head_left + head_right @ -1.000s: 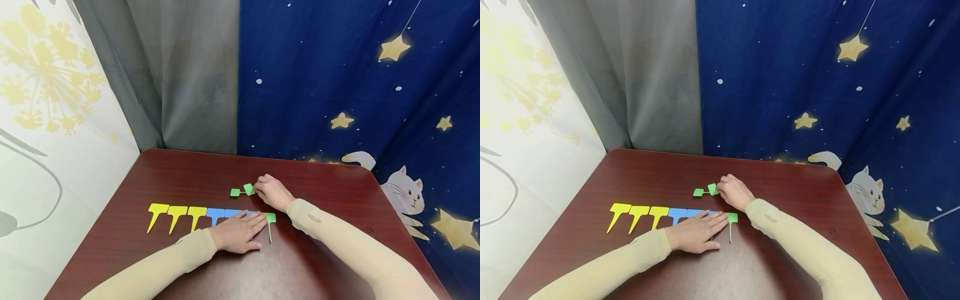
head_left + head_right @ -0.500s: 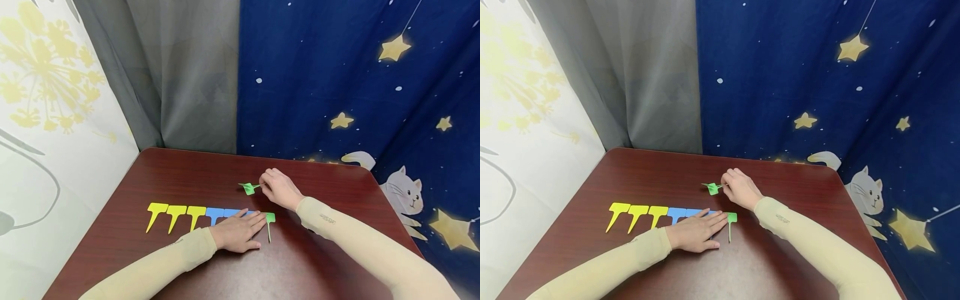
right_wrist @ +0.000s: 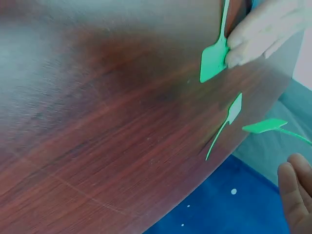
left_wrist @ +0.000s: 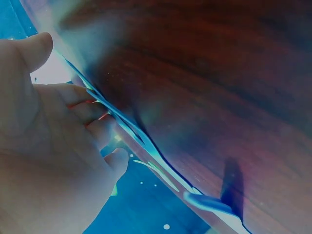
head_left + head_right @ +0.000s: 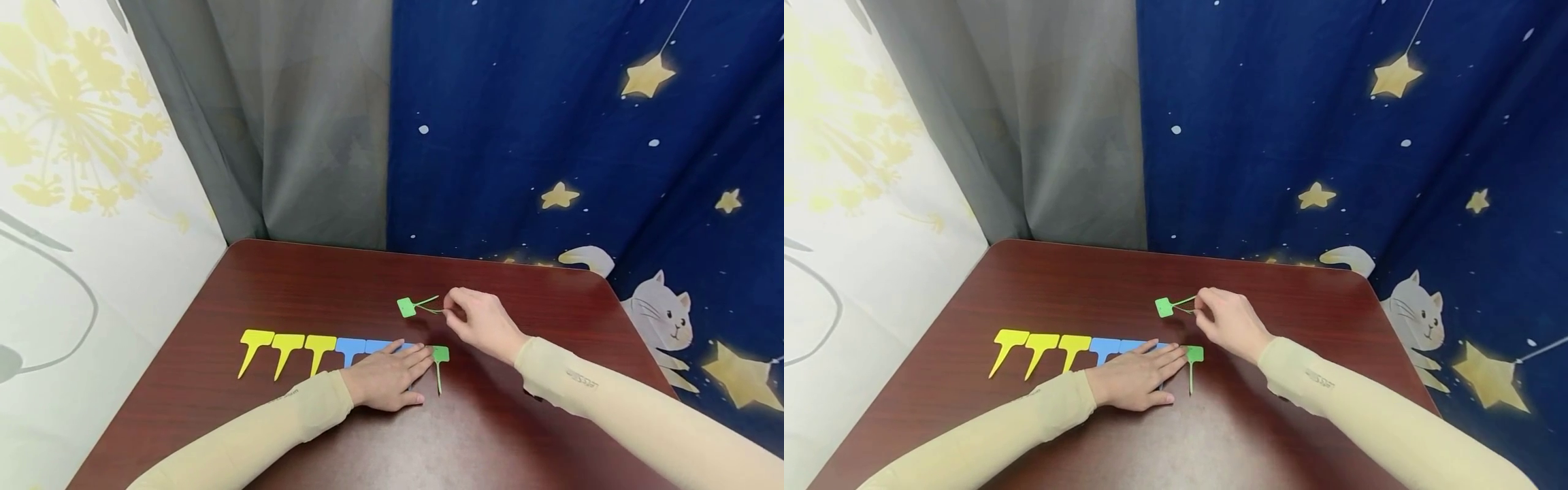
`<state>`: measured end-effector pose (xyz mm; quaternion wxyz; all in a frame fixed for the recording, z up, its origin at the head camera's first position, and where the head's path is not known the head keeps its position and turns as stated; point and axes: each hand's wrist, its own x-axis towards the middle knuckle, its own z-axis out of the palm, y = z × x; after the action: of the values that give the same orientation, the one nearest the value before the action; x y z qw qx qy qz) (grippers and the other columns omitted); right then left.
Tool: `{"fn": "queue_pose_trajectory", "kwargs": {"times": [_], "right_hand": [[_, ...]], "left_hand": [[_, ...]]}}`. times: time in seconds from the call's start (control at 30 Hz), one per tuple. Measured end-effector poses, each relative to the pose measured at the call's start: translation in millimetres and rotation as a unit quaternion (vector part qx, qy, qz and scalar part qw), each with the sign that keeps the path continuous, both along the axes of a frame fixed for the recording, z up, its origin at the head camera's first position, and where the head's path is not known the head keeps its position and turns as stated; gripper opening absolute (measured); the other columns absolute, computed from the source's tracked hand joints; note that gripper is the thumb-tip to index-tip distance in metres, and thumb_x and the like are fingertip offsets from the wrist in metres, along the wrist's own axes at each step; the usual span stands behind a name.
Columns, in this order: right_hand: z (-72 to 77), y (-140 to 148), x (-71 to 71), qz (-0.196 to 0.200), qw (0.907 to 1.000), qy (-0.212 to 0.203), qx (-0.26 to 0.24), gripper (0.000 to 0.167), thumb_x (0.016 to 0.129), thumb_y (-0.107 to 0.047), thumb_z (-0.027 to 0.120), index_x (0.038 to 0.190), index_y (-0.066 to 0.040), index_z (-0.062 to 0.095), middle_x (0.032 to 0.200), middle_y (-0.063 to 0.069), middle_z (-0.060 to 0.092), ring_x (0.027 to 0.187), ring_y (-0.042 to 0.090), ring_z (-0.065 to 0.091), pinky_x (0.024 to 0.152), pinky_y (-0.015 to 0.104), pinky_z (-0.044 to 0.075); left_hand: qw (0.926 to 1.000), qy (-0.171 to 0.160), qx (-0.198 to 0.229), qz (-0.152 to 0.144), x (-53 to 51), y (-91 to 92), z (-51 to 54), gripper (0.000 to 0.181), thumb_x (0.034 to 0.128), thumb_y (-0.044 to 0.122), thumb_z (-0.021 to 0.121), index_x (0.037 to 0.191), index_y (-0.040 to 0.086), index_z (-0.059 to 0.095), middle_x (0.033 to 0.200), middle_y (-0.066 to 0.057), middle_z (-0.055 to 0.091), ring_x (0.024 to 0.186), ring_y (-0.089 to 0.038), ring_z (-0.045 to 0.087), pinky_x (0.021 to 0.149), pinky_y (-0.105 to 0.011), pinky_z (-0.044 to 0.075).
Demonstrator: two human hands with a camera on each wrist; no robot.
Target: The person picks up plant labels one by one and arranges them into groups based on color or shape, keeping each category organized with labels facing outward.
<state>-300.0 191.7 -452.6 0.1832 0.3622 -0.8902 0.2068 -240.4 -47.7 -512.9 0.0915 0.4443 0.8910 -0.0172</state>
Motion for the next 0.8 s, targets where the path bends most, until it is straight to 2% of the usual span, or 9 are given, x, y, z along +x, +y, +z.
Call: {"fn": "queue_pose_trajectory", "kwargs": {"times": [0.17,0.27,0.4,0.63,0.8], "right_hand": [[-1.5,19.0,18.1,0.010,0.9988,0.019,0.044,0.017,0.084,-0.011,0.069,0.086,-0.024,0.059,0.076,-0.018,0.052,0.062,0.001,0.046,0.056,0.023,0.045],[-7.4,32.5,27.1,0.024,0.9963,0.034,0.075,0.021,0.082,-0.011,0.071,0.084,-0.025,0.055,0.073,-0.019,0.049,0.061,0.000,0.043,0.054,0.021,0.044],[-16.0,47.6,38.3,0.046,0.9936,0.033,0.098,0.026,0.082,-0.012,0.075,0.083,-0.025,0.053,0.072,-0.019,0.046,0.058,-0.003,0.040,0.051,0.016,0.040],[-30.3,61.6,53.7,0.067,0.9911,0.037,0.108,0.024,0.082,-0.012,0.071,0.081,-0.024,0.050,0.072,-0.020,0.042,0.057,-0.005,0.037,0.049,0.012,0.035],[-39.1,58.5,59.1,0.080,0.9924,-0.004,0.093,0.023,0.080,-0.010,0.068,0.082,-0.022,0.049,0.073,-0.014,0.045,0.059,-0.003,0.038,0.051,0.013,0.035]], "left_hand": [[1.0000,-0.002,-0.003,0.003,1.0,1.6,-0.3,0.075,0.1035,0.061,0.036,0.162,0.015,0.023,0.168,-0.001,0.015,0.153,-0.017,0.013,0.123,-0.044,0.013],[1.0000,-0.004,-0.003,0.006,1.8,1.6,-0.7,0.075,0.1035,0.061,0.036,0.162,0.016,0.023,0.168,-0.001,0.015,0.153,-0.017,0.013,0.123,-0.044,0.013],[1.0000,0.002,-0.004,0.005,2.6,1.0,-0.8,0.075,0.1034,0.061,0.037,0.162,0.015,0.023,0.168,-0.001,0.015,0.153,-0.017,0.013,0.123,-0.044,0.013],[0.9999,0.014,-0.008,-0.004,2.3,1.0,-1.6,0.075,0.1034,0.060,0.037,0.162,0.015,0.023,0.168,-0.001,0.015,0.153,-0.017,0.013,0.123,-0.044,0.014],[0.9998,0.018,-0.011,0.001,2.1,1.6,-2.0,0.075,0.1033,0.061,0.037,0.162,0.016,0.023,0.168,-0.001,0.015,0.153,-0.017,0.014,0.123,-0.044,0.014]]}}
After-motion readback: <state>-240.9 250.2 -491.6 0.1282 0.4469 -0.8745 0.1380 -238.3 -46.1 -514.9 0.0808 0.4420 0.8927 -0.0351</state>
